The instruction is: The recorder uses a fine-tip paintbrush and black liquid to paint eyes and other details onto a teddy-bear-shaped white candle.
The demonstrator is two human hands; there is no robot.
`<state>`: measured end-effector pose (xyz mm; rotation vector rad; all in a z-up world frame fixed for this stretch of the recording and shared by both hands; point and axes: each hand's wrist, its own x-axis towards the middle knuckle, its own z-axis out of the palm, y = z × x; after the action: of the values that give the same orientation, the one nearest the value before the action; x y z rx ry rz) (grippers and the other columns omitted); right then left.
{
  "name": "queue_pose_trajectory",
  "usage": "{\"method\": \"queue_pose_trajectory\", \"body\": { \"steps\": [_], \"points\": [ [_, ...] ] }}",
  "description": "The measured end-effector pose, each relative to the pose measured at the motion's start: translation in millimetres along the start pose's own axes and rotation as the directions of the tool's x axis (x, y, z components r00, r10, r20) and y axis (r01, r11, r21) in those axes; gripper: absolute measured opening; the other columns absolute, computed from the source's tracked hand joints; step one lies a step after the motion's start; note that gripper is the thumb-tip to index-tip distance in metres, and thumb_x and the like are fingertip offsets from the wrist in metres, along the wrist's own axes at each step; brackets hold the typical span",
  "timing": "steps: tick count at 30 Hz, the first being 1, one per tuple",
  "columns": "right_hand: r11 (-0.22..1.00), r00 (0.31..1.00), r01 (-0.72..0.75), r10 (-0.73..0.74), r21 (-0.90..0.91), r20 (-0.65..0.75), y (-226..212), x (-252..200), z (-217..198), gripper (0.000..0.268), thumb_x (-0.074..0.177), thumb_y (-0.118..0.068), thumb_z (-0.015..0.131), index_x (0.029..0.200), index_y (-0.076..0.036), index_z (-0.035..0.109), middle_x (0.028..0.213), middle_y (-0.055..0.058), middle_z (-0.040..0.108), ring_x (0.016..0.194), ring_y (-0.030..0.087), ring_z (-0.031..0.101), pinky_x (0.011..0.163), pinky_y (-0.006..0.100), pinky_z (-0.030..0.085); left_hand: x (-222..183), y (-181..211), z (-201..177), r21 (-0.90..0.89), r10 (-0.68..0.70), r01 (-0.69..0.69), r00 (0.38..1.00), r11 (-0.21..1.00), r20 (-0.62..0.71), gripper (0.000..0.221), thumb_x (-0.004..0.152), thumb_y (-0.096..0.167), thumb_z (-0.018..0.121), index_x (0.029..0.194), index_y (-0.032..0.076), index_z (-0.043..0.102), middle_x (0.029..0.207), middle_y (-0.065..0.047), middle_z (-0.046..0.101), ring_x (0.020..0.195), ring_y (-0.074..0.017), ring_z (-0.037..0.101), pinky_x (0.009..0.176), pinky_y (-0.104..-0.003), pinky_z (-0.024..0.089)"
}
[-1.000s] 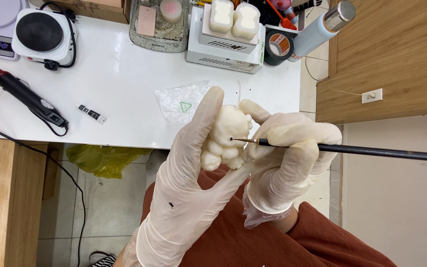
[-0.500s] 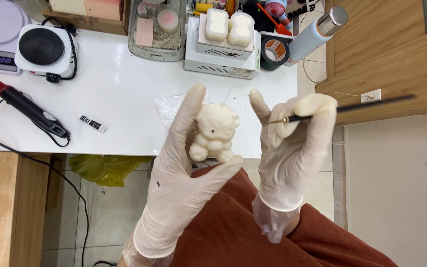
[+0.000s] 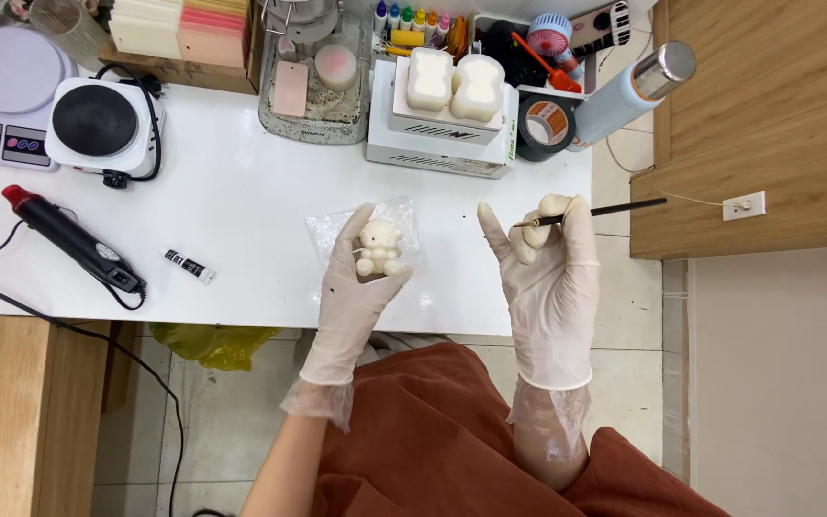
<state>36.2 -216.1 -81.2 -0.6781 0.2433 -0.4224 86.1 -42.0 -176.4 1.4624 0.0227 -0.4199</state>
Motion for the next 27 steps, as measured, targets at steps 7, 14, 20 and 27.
{"method": "queue_pose_trajectory", "body": {
  "steps": [7,14,20,27],
  "points": [
    [0.995,0.992,-0.103,0.103,0.004,-0.076,12,23,-31,0.021,0.11,-0.024,0.057,0.104,-0.006,0.065,0.081,0.001,0.06,0.07,0.011,0.054,0.121,0.054,0.044,58,-116,-19,0.236,0.057,-0.046,0.998,0.971,-0.04,0.086,0.081,0.006,0.079,0.155,0.023,0.04,0.138,-0.008,0.053,0.12,-0.0185,0.059,0.105,-0.031,0.054],
    [0.985,0.972,-0.174,0.172,0.004,-0.162,8,39,-63,0.019,0.109,-0.022,0.06,0.101,-0.006,0.066,0.078,0.002,0.061,0.069,0.011,0.056,0.12,0.054,0.046,84,-149,-31,0.633,0.136,-0.087,0.99,0.769,-0.029,0.075,0.084,0.018,0.079,0.151,0.021,0.044,0.126,-0.009,0.06,0.113,-0.0241,0.062,0.1,-0.036,0.052],
    [0.988,0.967,-0.156,0.15,-0.012,-0.207,9,45,-78,0.019,0.109,-0.023,0.061,0.101,-0.007,0.066,0.077,0.002,0.062,0.069,0.012,0.056,0.119,0.054,0.046,90,-171,-37,0.677,0.128,-0.114,0.991,0.727,0.031,0.077,0.081,0.019,0.08,0.15,0.019,0.046,0.121,-0.011,0.063,0.109,-0.0285,0.063,0.096,-0.039,0.052],
    [0.984,0.963,-0.175,0.174,0.013,-0.207,14,46,-79,0.019,0.108,-0.022,0.061,0.1,-0.006,0.066,0.078,0.002,0.061,0.069,0.013,0.056,0.12,0.055,0.045,93,-170,-39,0.821,0.158,-0.13,0.986,0.556,0.05,0.087,0.071,0.03,0.087,0.149,0.022,0.048,0.135,-0.007,0.057,0.119,-0.0283,0.057,0.1,-0.043,0.046]
  ]
}}
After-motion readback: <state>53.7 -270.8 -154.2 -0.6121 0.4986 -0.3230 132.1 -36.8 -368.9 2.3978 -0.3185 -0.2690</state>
